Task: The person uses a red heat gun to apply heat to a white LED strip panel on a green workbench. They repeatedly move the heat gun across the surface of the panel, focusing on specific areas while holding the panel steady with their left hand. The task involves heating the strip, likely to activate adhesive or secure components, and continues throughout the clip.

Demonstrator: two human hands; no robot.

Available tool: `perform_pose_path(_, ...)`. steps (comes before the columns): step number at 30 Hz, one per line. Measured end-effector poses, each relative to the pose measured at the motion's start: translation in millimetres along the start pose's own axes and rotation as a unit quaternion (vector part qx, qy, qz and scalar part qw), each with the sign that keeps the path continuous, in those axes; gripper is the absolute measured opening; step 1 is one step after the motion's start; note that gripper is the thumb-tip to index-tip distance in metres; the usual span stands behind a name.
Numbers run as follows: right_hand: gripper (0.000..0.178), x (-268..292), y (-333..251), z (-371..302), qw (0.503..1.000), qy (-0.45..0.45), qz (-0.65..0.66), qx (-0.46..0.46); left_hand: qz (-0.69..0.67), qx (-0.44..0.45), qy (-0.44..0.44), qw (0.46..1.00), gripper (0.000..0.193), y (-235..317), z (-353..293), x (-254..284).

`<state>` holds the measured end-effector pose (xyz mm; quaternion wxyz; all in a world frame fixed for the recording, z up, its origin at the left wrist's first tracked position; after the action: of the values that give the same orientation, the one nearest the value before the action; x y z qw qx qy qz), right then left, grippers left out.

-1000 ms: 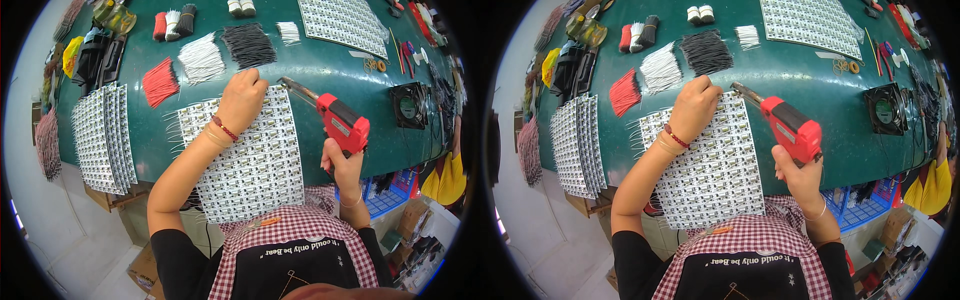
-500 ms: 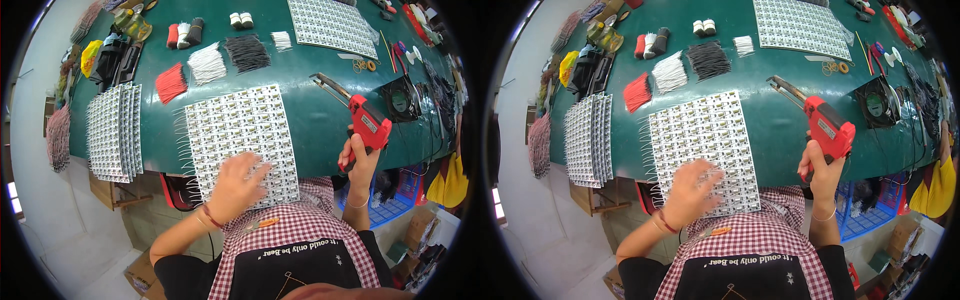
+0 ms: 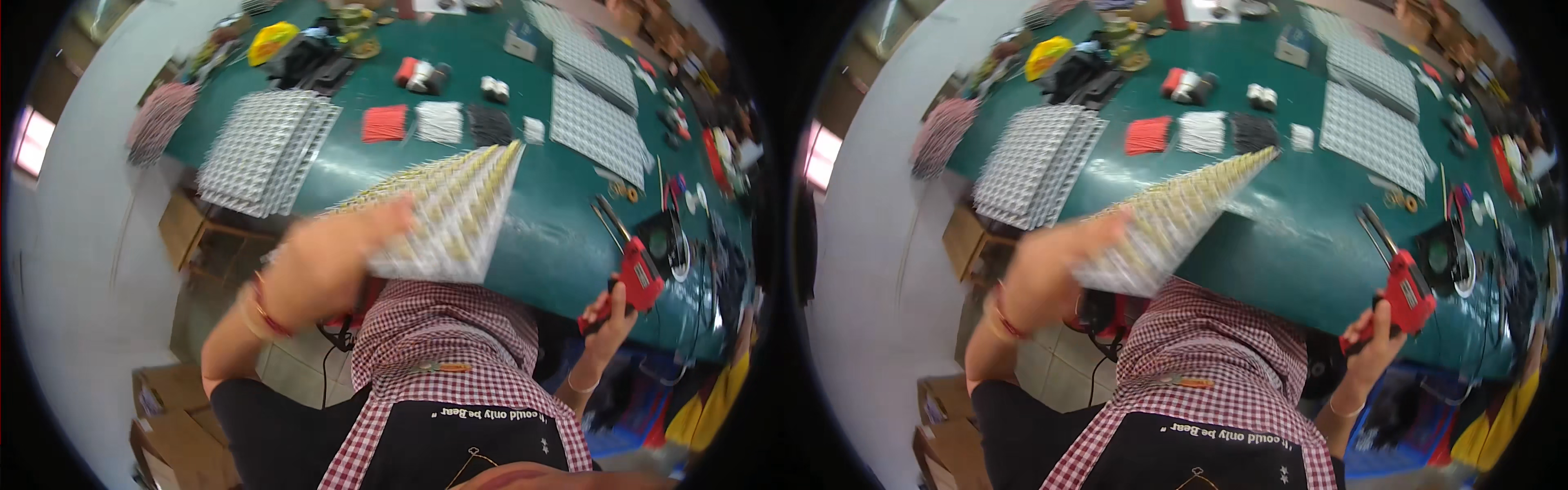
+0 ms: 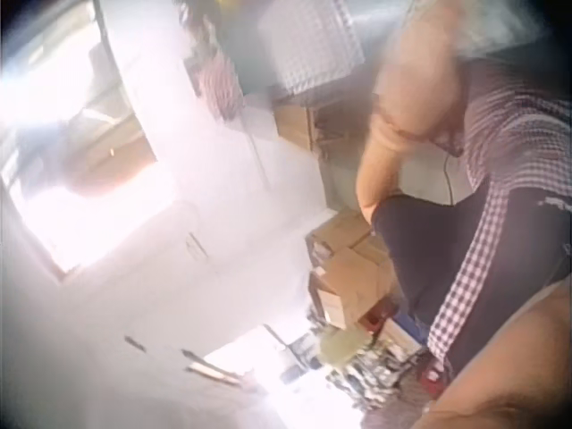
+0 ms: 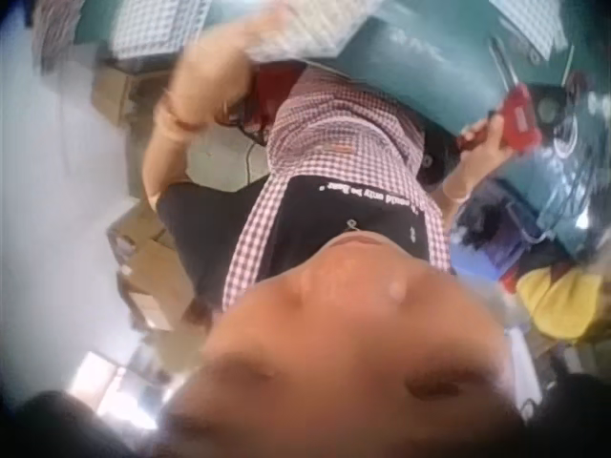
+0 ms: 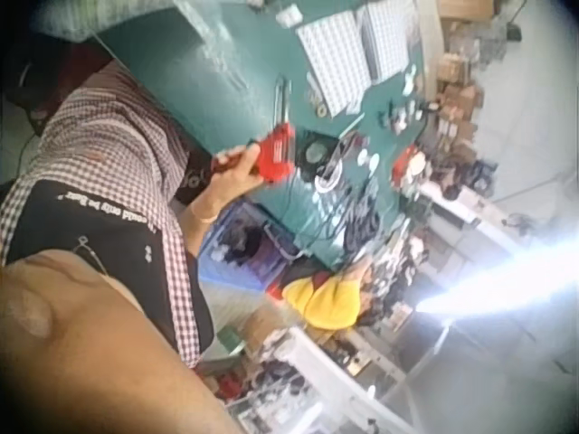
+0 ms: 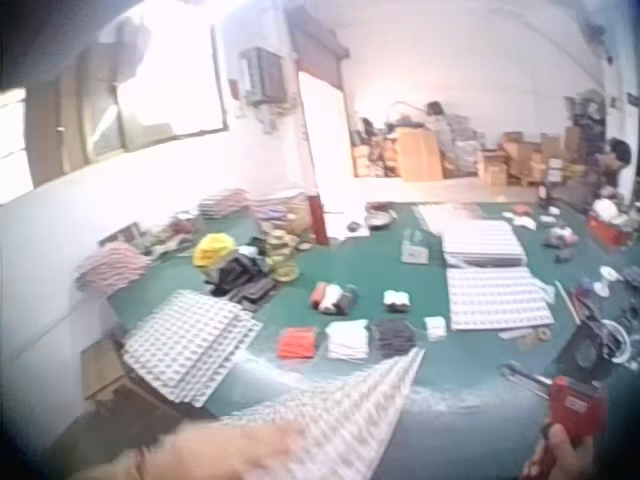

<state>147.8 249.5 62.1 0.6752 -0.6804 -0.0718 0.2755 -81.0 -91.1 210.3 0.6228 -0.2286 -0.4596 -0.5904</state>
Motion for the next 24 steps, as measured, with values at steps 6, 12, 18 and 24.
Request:
perform_pose_path(6,0.031,5.9,13.1,-6.4,0.999,-0.007,0.032,-0.037,0.118,0.147,0.244,0.951,0.027,-101.8,-59.3,191.3)
perform_pose_path(12,0.033,-12.9,5.2,-4.4,0.999,-0.017,0.031,-0.026,0.352,-0.002,0.255,0.901,0.035,-182.3,-93.3,183.6)
perform_pose_path(18,0.03,-44.1,6.3,-7.1,0.996,-0.049,0.069,-0.037,0.389,0.029,0.107,0.915,0.042,-283.2,-134.3,100.1)
perform_pose_path(24,0.032,-41.8,5.5,-7.8,0.997,-0.05,0.049,-0.039,0.428,-0.008,0.014,0.904,0.041,-267.8,-166.0,62.4)
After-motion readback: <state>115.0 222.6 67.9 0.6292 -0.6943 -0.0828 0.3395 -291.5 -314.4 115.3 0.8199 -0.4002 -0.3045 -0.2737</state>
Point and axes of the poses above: each hand's wrist, its own z-axis towards the middle knuckle, its own x-axis out of the back of the hand, y = z × x, the point moved 10 cm from there along z, towards the middle knuckle, and after that the axes turned 2 degrees about z, right-handed, at the moved point
